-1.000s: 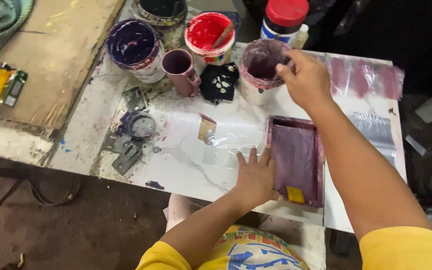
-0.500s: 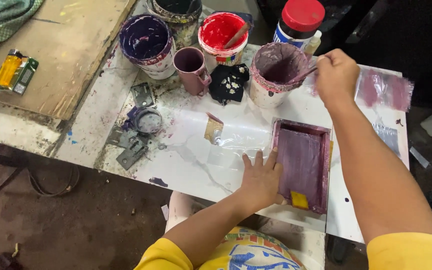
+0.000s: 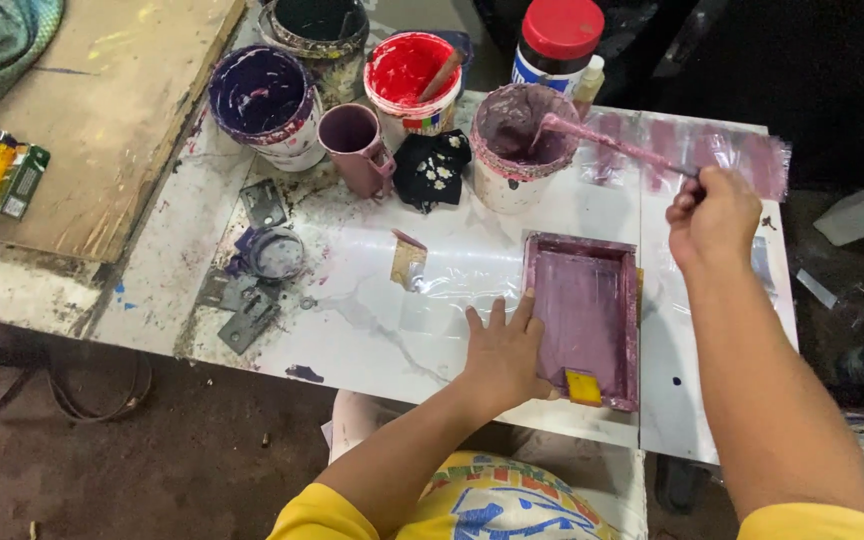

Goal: The person stirs a thick purple substance in a bucket using a stick. They then pour some of the substance into a rectangular tray and spread it evenly with a yellow sponge.

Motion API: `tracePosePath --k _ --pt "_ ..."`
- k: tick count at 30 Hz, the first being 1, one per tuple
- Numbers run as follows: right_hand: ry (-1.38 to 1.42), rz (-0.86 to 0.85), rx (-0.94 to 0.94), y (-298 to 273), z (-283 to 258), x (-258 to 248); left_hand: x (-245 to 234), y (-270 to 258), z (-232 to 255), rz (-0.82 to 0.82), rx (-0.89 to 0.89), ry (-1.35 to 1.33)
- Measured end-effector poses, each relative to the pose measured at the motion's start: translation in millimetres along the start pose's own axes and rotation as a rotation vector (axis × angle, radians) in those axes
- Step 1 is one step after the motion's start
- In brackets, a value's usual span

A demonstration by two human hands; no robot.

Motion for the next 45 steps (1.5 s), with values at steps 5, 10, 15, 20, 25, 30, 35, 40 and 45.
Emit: tracePosePath --k 5,10,15,20,25,30,35,40,45 --pt "0.123 0.033 0.156 -22.2 6.8 -20.0 0.7 -0.7 1.1 0.006 0.001 -0.022" --pt "0.132 -0.007 0.149 -21.3 9.4 -12.6 -0.9 -0.3 0.2 0.013 -0.006 -0.012" --pt "0.105 -0.017 0.131 -34.3 3.5 4.9 1.2 0.4 -0.8 0.008 0.015 0.002" --pt "-0.060 0.001 -0.022 -34.1 3.8 8.0 6.0 4.8 -3.3 0.042 0.023 0.020" --pt "-0.142 0.018 -0.048 -37.3 1.8 9.3 1.7 0.9 -1.6 0.002 0.006 -0.007" --pt "-0.041 -0.013 0.032 -30.4 12.1 3.4 0.4 -0.5 -0.7 0.002 0.001 -0.012" --pt "0.041 -0.030 0.106 -20.7 23.3 -3.5 2.0 1.2 -2.1 0.007 0.006 -0.002" --pt "0.039 -0.138 0.100 0.1 42.4 -12.3 -23.2 -18.5 6.7 0.109 0.046 -0.028" --pt "0.117 -0.147 0.192 3.5 47.8 -13.3 -23.4 -18.5 6.5 0.121 0.052 -0.035"
Point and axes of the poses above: each hand's wrist, its own y-axis towards the middle knuckle, its own x-axis out of the palm, z = x × y, the point moved 5 cm from there along y, towards the middle knuckle, and after that the axes turned 4 degrees about x, right-handed, at the moved point
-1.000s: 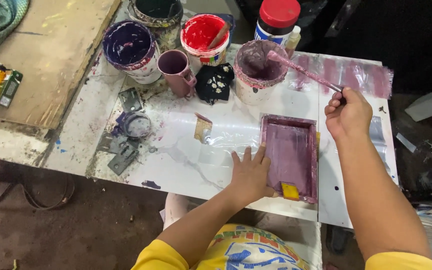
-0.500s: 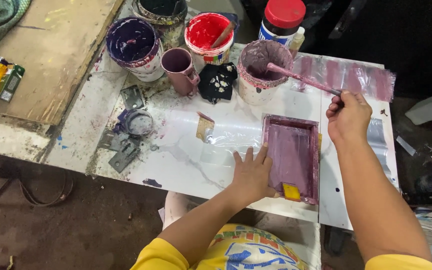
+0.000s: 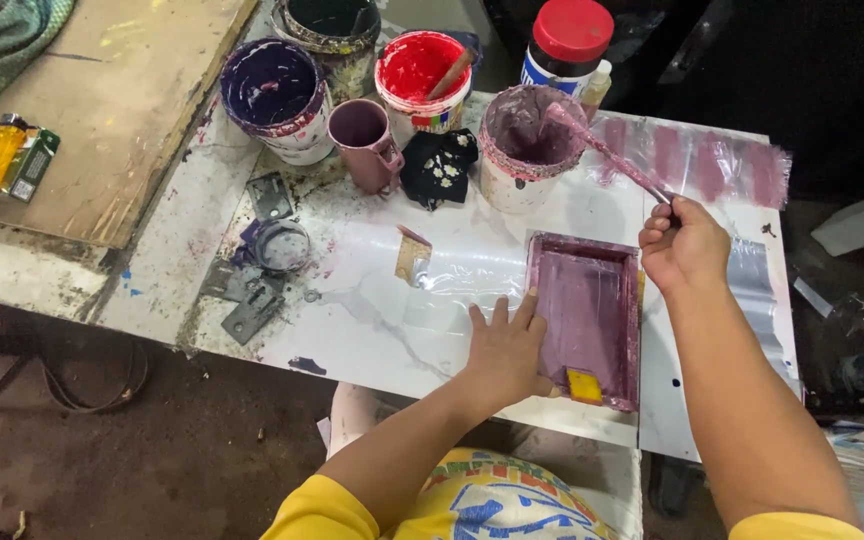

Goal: The person stirs a thick purple substance in a bucket using a stick. They then pour some of the substance into a rectangular tray and spread it evenly with a yellow sponge.

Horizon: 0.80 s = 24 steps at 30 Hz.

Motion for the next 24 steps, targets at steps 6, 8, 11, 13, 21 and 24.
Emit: tracePosePath --k 6,8,11,13,21,24 --pt "0.011 0.006 0.041 -10.3 -0.7 5.6 -3.1 -2.1 1.5 -0.005 0.004 -0.015" --pt "0.014 0.004 0.040 -9.2 0.6 5.1 -0.1 -1.8 0.1 -0.002 0.008 -0.020" --pt "0.024 -0.009 0.047 -8.7 0.0 5.2 -1.2 -1.5 0.4 0.000 0.012 -0.018" --pt "0.029 -0.023 0.057 -10.2 0.7 5.4 -2.2 -2.6 0.6 0.001 0.009 -0.011" --pt "0.035 -0.036 0.060 -12.4 1.3 -0.3 -0.1 -1.4 0.5 0.012 0.019 -0.001" --pt "0.046 -0.043 0.057 -16.6 -0.9 -10.7 -2.0 -1.9 0.6 0.012 0.013 -0.007"
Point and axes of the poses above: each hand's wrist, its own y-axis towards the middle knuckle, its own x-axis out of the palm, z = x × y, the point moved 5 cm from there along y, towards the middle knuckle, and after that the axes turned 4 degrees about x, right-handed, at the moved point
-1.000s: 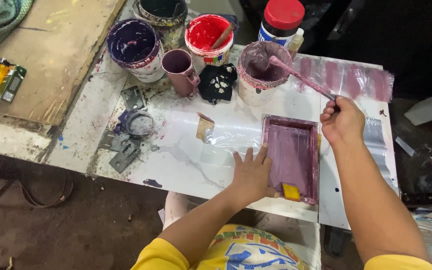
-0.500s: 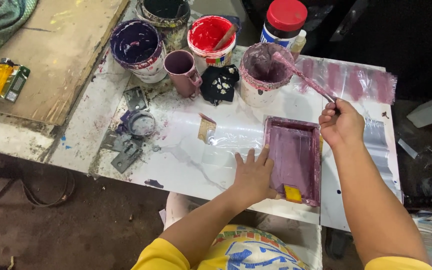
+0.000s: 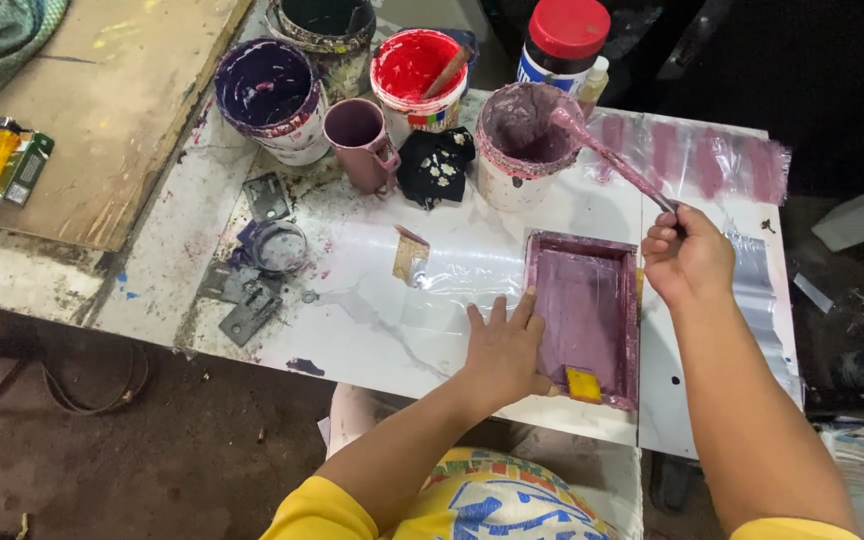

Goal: The person stirs a thick purple substance in a bucket using a stick. They then pour some of the substance into a rectangular tray and spread it evenly with a yellow sponge.

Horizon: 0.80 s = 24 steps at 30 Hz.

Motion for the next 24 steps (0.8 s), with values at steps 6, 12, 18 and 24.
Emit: tracePosePath --k 6,12,18,24 --pt "0.009 0.120 -0.015 -39.4 -17.0 -48.1 28.8 16.5 -11.3 -0.096 -0.054 0.018" --pt "-0.155 0.209 -0.097 -63.7 -13.9 -135.9 33.7 19.3 -13.5 -0.090 -0.051 0.042" --pt "-0.260 0.245 -0.126 -72.5 5.5 -168.6 30.6 17.8 -12.5 -0.127 -0.069 0.019" --pt "-0.362 0.314 -0.173 -73.3 8.5 -166.2 31.9 18.8 -13.1 -0.133 -0.075 0.025"
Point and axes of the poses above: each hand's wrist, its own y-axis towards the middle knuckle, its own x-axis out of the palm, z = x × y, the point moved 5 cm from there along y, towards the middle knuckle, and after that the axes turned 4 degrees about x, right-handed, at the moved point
